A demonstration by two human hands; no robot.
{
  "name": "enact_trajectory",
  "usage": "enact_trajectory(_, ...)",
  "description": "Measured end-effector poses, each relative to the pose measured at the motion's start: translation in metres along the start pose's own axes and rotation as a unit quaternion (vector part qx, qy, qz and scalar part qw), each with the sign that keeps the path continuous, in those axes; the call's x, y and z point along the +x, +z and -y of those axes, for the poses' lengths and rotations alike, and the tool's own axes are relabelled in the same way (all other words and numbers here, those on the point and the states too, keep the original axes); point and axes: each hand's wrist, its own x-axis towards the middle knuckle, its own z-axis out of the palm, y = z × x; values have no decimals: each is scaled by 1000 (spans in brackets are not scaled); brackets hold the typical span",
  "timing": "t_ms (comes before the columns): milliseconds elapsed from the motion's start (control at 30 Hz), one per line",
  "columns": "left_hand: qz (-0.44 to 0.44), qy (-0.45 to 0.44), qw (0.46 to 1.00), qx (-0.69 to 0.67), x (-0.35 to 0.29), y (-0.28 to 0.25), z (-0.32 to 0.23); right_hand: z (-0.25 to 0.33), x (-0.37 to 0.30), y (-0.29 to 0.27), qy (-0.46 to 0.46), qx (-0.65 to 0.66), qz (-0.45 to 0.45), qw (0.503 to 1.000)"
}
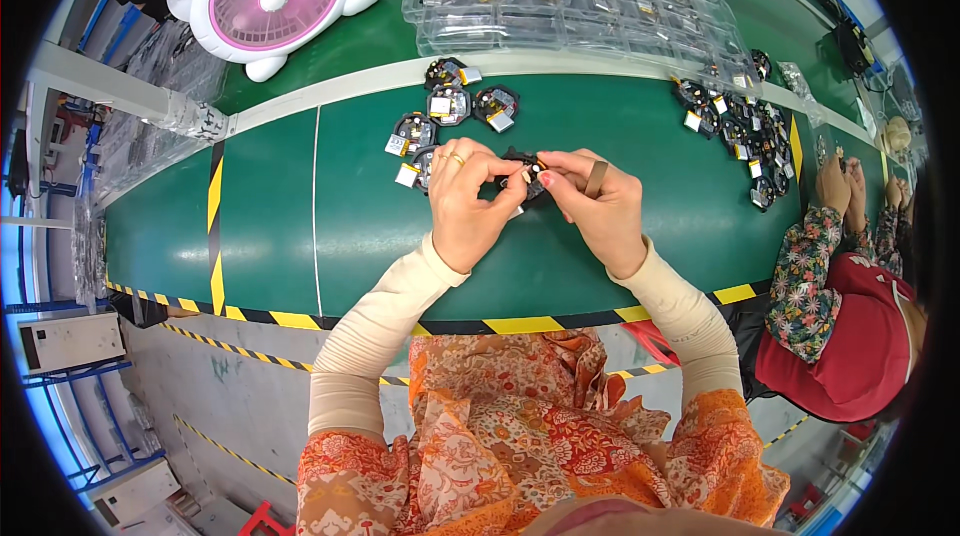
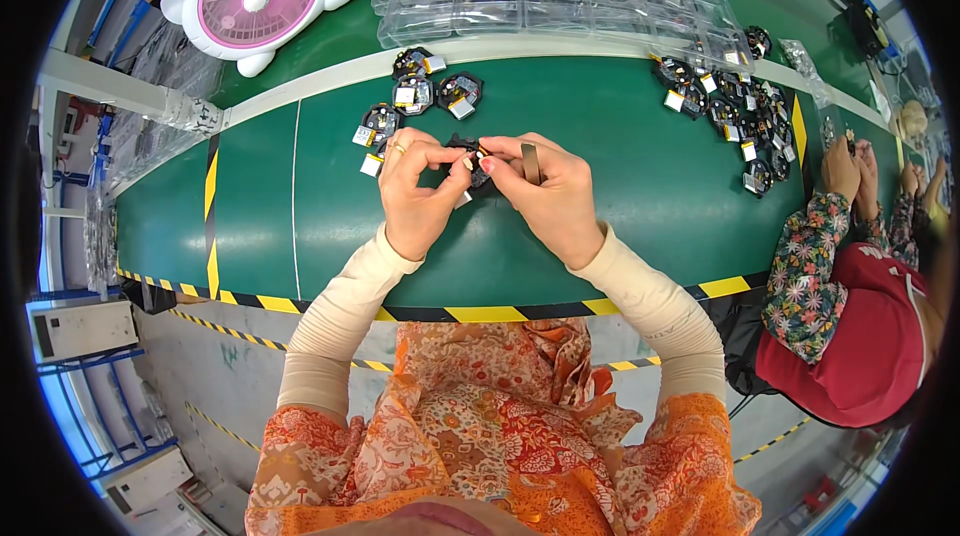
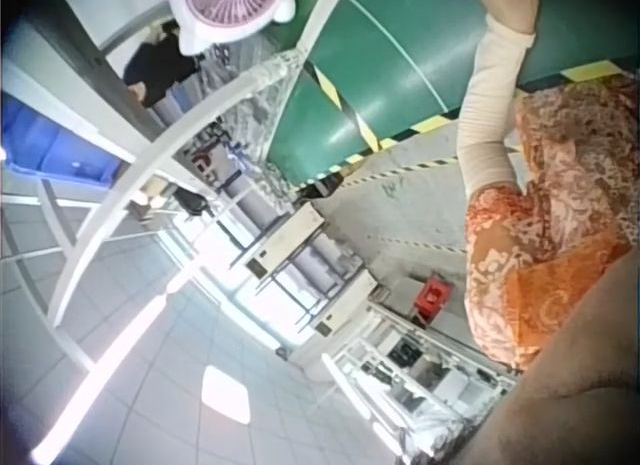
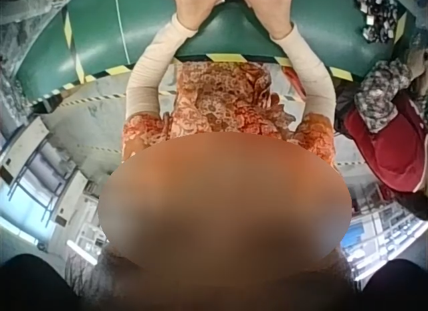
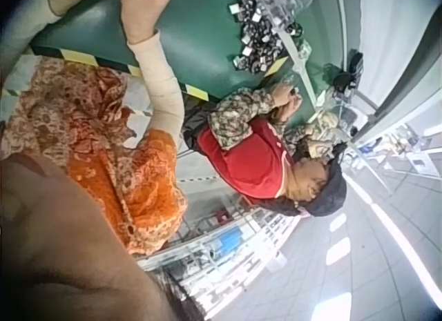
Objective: The person assembles small electronic modules by attaching electronic components to a PCB using tweezers, then enclosing the assembly in a housing.
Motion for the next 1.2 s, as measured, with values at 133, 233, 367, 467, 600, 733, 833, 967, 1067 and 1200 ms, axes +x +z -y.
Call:
enact_trajectory(133, 15, -23, 1000, -8, -1, -1, -1, 7, 1, 0, 11, -1, 5, 1000)
enact_trajectory(233, -29, -30, 999, -35, 4, -1, -6, 6, 2, -2, 26, -14, 13, 999)
enact_trajectory(367, -29, -85, 990, -110, 5, 0, -10, 5, 2, -5, 30, -19, 16, 999)
enact_trajectory(467, 67, -87, 990, -87, 0, -3, -6, 10, 3, -5, 72, 30, 27, 997)
enact_trajectory(600, 65, -135, 977, -150, -3, 0, -3, 12, 6, -10, 124, 45, 48, 990)
enact_trajectory(733, 69, -169, 967, -180, -5, 0, -1, 6, 3, -9, 72, 9, 57, 996)
enact_trajectory(833, 63, -140, 973, -172, -5, 2, 2, 5, 2, -9, 27, -16, 58, 998)
enact_trajectory(967, 84, -157, 972, -155, -4, 1, 2, 2, 5, -8, 45, -24, 55, 997)
enact_trajectory(1067, 147, -245, 930, -231, -8, 7, 12, 1, 9, -8, 0, -86, 41, 995)
enact_trajectory(1200, 156, -408, 794, -423, 7, -1, 6, 11, 8, -3, -153, -247, 22, 957)
